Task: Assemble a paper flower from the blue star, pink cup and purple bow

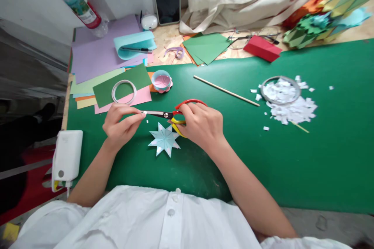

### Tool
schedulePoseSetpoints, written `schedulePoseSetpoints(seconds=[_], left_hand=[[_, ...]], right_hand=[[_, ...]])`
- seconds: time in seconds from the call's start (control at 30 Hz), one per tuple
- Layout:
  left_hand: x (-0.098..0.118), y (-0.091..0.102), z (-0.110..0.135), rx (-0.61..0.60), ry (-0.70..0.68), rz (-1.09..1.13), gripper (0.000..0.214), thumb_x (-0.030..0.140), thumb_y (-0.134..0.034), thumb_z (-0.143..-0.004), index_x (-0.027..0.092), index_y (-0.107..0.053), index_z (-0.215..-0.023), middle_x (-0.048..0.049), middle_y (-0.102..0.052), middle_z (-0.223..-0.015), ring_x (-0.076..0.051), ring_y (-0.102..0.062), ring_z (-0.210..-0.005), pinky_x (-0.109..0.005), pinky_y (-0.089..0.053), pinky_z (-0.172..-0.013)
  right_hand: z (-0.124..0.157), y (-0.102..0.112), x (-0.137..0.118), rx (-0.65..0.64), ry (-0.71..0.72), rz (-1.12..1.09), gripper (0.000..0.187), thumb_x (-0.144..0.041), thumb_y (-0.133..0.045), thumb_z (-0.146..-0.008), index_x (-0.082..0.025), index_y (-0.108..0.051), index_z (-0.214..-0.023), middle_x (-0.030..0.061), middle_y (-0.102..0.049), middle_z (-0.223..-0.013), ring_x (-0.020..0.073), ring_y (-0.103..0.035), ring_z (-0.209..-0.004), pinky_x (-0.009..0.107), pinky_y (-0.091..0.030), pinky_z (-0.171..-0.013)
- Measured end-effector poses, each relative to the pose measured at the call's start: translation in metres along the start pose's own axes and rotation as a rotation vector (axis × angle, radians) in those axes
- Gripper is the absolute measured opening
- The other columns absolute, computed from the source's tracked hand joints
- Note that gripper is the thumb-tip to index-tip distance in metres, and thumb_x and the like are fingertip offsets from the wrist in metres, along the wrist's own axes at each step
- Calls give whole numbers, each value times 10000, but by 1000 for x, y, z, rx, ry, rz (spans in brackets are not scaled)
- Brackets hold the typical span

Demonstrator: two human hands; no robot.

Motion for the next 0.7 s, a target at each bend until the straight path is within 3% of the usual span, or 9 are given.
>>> schedulePoseSetpoints(seconds=[0.17,0.37,0.6,0.7], left_hand=[[7,5,-2,45,-51,-11,256,50,-738,-790,234,-699,-963,-26,-686,-870,-166,-590,-814,-305,-502,-706],[14,12,-2,118,-97,-129,236,135,-815,-763,225,-723,-961,-14,-577,-911,-137,-566,-817,-276,-488,-715],[8,4,1,66,-32,-51,237,142,-776,-805,237,-678,-998,-25,-606,-928,-145,-585,-857,-283,-507,-747],[-5,6,3,99,83,42,282,232,-737,-845,253,-625,-1103,-43,-612,-985,-162,-611,-890,-296,-526,-740]], right_hand=[[-2,2,2,-22,-31,-25,284,-479,-670,-816,-197,-651,-847,19,-718,-699,177,-677,-692,272,-316,-546],[-6,-10,-3,-161,34,-103,468,-604,-577,-846,-142,-604,-913,70,-653,-765,228,-593,-714,327,-424,-686],[-5,-12,-1,-158,36,-57,457,-600,-575,-858,-150,-605,-931,66,-639,-794,234,-567,-744,322,-415,-707],[-5,-13,1,-165,51,-4,418,-560,-585,-867,-149,-609,-936,79,-637,-810,244,-549,-763,329,-399,-716]])
Point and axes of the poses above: each hand's wrist, its own z-axis away from the middle knuckle, its own y-axis out of the back of the hand, x = y × z, the point moved 10 cm from there along -z, towards the middle knuckle
